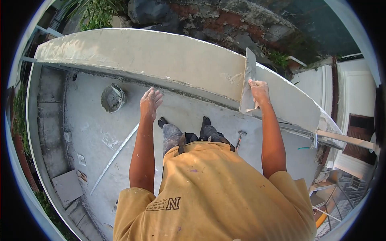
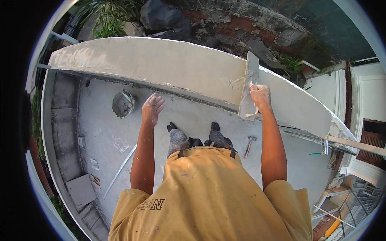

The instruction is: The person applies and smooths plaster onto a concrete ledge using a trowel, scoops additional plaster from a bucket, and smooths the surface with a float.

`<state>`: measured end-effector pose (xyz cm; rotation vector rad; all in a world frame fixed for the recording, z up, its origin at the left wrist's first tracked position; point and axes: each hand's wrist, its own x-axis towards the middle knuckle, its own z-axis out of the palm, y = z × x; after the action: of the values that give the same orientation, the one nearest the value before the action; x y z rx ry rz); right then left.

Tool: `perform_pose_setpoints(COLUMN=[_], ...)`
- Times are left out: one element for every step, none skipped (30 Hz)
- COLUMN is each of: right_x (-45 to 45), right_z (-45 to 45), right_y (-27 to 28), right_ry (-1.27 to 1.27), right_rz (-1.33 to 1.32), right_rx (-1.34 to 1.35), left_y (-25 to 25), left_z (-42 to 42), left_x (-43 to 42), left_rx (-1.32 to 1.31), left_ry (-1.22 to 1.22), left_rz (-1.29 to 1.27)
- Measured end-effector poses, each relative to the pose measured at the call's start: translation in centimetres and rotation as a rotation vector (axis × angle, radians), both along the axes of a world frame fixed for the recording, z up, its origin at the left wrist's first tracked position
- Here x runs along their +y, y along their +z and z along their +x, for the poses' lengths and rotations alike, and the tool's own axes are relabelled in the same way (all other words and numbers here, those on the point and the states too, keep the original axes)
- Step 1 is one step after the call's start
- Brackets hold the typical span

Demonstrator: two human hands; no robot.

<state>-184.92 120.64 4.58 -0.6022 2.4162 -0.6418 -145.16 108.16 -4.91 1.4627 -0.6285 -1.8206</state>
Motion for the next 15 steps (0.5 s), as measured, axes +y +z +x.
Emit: perform_pose_setpoints(right_x=[-2.6,-5.1,-7.9,-10.5,-13.2,-15.2,-16.4,-16.7,-16.0,-15.0,-14.0,-12.7,-11.0,-9.2,-7.8], right_z=[2.0,4.3,7.1,9.9,12.9,15.6,18.6,20.8,21.5,21.7,21.3,19.6,16.9,13.8,10.7], right_y=[-0.1,-0.3,0.0,0.2,0.2,-1.9,-0.4,1.4,1.7,2.0,2.4,2.3,2.1,1.7,2.5], right_ry=[0.014,0.027,0.127,0.229,0.254,0.347,0.440,0.527,0.593,0.661,0.730,0.731,0.733,0.679,0.630], right_rz=[-0.050,-0.094,-0.050,-0.018,0.040,0.028,0.049,0.066,0.052,0.039,0.028,0.015,0.001,-0.025,0.002], right_rx=[-0.071,-0.144,-0.123,-0.104,-0.171,0.010,-0.056,-0.125,-0.165,-0.202,-0.234,-0.237,-0.244,-0.151,-0.030], left_y=[-0.2,0.2,0.2,0.2,0.3,0.4,0.6,0.8,1.1,1.4,1.7,1.9,2.1,2.2,1.5], left_z=[0.1,0.1,0.7,1.0,1.2,1.6,2.5,3.6,4.7,6.1,7.2,8.4,9.9,11.3,12.8], left_x=[-1.3,-2.3,-3.1,-3.9,-4.9,-5.8,-6.6,-7.5,-8.2,-8.7,-9.0,-8.9,-8.4,-8.0,-7.5], left_rx=[0.019,0.031,0.044,0.063,0.087,0.093,0.094,0.093,0.079,0.069,0.063,0.042,0.018,-0.011,-0.022], left_ry=[0.003,-0.014,-0.010,0.000,0.016,0.011,0.009,0.002,-0.011,-0.022,-0.032,-0.032,-0.032,-0.036,-0.007], left_rz=[-0.008,-0.003,-0.012,-0.022,-0.038,-0.045,-0.051,-0.060,-0.063,-0.068,-0.072,-0.074,-0.076,-0.079,-0.056])
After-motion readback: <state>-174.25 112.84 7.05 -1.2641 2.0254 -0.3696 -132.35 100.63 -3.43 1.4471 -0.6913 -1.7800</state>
